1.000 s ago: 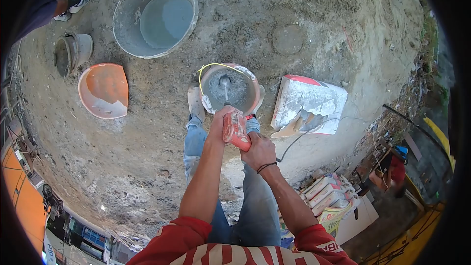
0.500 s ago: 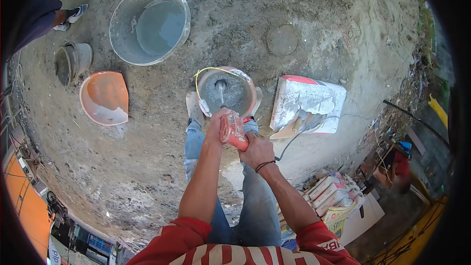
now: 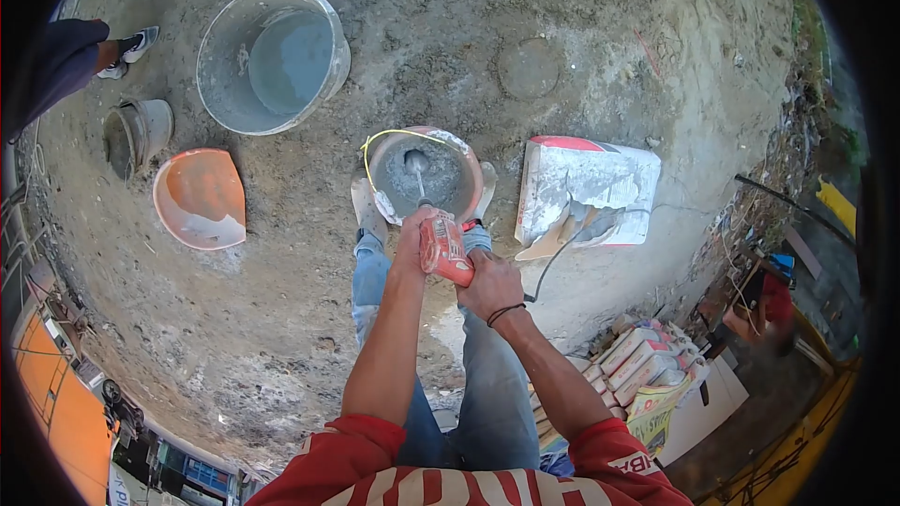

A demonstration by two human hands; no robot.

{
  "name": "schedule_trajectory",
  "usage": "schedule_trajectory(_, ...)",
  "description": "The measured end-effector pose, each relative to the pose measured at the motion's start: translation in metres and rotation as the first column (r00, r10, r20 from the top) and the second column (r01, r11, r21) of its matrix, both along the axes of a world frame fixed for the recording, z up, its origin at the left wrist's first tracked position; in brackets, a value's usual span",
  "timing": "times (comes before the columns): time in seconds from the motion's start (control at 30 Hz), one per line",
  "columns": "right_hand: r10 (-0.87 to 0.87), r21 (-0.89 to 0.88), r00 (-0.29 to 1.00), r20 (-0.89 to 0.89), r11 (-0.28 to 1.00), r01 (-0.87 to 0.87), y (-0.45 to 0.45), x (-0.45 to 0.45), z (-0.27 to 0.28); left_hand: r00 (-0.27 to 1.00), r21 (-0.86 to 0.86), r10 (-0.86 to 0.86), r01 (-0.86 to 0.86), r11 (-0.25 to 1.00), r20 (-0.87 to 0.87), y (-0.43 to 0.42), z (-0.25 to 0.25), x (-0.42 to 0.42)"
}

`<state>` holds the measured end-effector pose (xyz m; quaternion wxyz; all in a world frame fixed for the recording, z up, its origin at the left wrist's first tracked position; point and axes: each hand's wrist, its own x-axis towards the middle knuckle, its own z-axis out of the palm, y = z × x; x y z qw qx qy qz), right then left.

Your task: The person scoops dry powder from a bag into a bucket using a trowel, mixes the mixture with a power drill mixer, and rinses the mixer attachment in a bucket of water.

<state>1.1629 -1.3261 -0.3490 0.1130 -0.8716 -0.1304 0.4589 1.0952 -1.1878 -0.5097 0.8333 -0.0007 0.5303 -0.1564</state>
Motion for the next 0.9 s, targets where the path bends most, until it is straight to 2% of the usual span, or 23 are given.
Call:
schedule_trajectory(0.27,-0.065,0.042,0.993,0.099,0.997,0.061,-0.012,-0.016,-0.006,0.996,-0.015,-0.05,0.051,0.999,0.072,-0.005,0.004,0.0)
schedule_trajectory(0.37,-0.074,0.008,0.994,0.081,0.997,0.073,-0.015,-0.02,-0.003,0.995,-0.063,0.031,-0.025,0.998,0.096,-0.012,0.001,0.0)
schedule_trajectory(0.43,-0.085,-0.016,0.994,0.069,0.996,0.086,-0.02,-0.019,-0.001,0.993,-0.043,-0.083,0.087,0.995,0.08,-0.017,-0.003,0.004)
schedule_trajectory(0.57,-0.109,-0.001,0.99,0.092,0.994,0.11,-0.026,-0.022,-0.004,0.994,-0.045,-0.104,0.105,0.993,0.026,-0.021,0.009,0.011)
schedule_trajectory(0.63,-0.113,-0.009,0.988,0.106,0.993,0.115,-0.028,-0.025,-0.003,0.993,0.03,-0.117,0.118,0.993,-0.035,-0.025,0.014,0.015)
schedule_trajectory(0.73,-0.138,-0.025,0.986,0.097,0.99,0.141,-0.026,-0.029,0.0,0.992,0.024,-0.129,0.129,0.991,0.011,-0.024,0.017,0.013)
schedule_trajectory(0.9,-0.167,-0.042,0.981,0.096,0.984,0.172,-0.025,-0.036,0.0,0.98,0.006,-0.195,0.195,0.981,-0.034,-0.022,0.022,0.015)
